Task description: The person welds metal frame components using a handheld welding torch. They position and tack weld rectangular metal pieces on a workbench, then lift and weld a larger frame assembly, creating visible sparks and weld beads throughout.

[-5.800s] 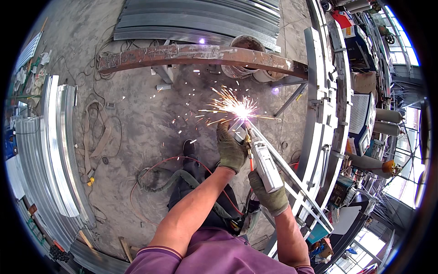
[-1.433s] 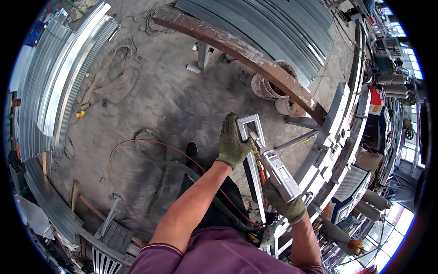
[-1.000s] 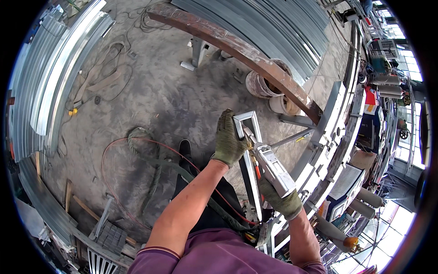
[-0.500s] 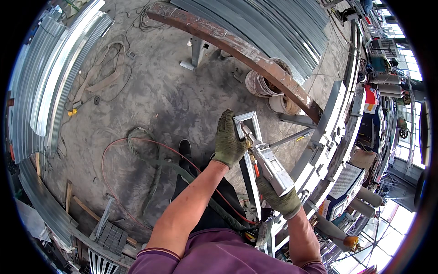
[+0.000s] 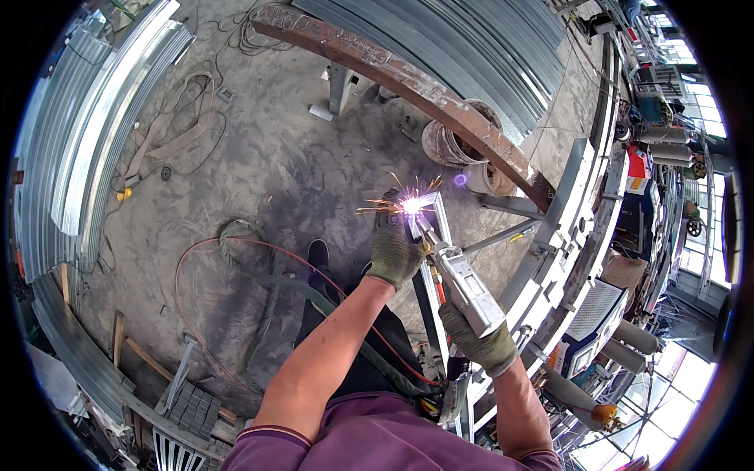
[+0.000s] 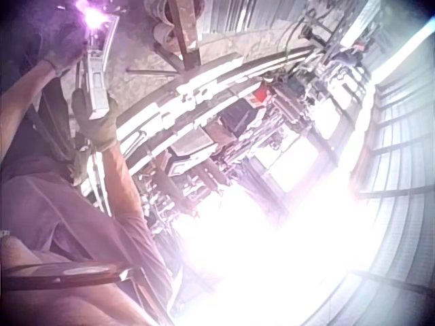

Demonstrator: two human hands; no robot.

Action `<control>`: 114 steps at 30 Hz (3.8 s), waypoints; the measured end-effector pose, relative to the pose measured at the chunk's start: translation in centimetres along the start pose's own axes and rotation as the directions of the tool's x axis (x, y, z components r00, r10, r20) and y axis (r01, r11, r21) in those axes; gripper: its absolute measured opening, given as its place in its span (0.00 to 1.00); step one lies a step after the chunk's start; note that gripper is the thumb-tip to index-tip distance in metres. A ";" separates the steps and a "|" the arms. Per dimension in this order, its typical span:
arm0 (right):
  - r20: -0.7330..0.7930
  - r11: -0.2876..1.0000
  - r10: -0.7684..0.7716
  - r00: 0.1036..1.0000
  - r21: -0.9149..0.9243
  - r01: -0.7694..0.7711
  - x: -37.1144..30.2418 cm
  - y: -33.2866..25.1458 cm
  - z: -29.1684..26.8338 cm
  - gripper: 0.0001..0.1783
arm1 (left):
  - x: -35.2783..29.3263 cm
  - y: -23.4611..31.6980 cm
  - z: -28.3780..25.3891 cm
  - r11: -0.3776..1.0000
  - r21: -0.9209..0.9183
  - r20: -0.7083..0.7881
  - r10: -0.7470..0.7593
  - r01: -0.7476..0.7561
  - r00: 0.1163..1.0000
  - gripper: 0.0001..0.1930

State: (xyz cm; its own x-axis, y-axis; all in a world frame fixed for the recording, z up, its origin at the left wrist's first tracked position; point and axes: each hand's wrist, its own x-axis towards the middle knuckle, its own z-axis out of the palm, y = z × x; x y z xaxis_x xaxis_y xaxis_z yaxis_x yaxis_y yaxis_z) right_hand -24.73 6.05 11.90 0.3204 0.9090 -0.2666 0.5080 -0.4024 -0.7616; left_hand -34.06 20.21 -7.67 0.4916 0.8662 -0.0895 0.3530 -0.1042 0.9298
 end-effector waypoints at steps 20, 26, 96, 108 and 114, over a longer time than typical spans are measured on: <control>0.000 0.991 0.123 0.992 0.043 -0.123 -0.4 -0.6 0.1 0.11 | 0.4 -0.5 0.9 0.996 -0.082 -0.018 -0.024 0.022 1.000 0.40; -0.027 0.997 0.071 0.997 0.025 -0.071 -0.2 -0.8 0.1 0.12 | 0.4 -1.0 1.1 0.995 -0.088 0.019 -0.052 0.054 0.998 0.46; -0.458 0.009 0.887 0.054 -0.101 -0.995 -33.3 43.5 -4.5 0.29 | -10.1 6.9 -2.9 1.000 0.029 0.808 -0.024 0.001 0.588 0.21; -0.672 0.641 0.540 0.508 -0.063 -0.765 -32.0 39.0 -19.8 0.12 | -9.1 7.1 -2.3 0.958 0.196 0.861 -0.064 -0.211 0.505 0.26; -0.562 0.797 0.441 0.700 -0.113 -0.593 -3.4 4.2 -22.3 0.15 | -9.3 6.5 -1.5 0.941 0.178 0.871 -0.015 -0.288 0.491 0.23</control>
State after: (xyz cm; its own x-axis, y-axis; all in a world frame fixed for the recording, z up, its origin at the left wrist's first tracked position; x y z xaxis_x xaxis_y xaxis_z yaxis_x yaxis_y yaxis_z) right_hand -5.86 -1.20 22.74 0.8974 0.3978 -0.1908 0.3052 -0.8720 -0.3828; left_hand -37.53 12.21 -0.23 0.9295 0.0011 -0.3687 0.3326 -0.4343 0.8371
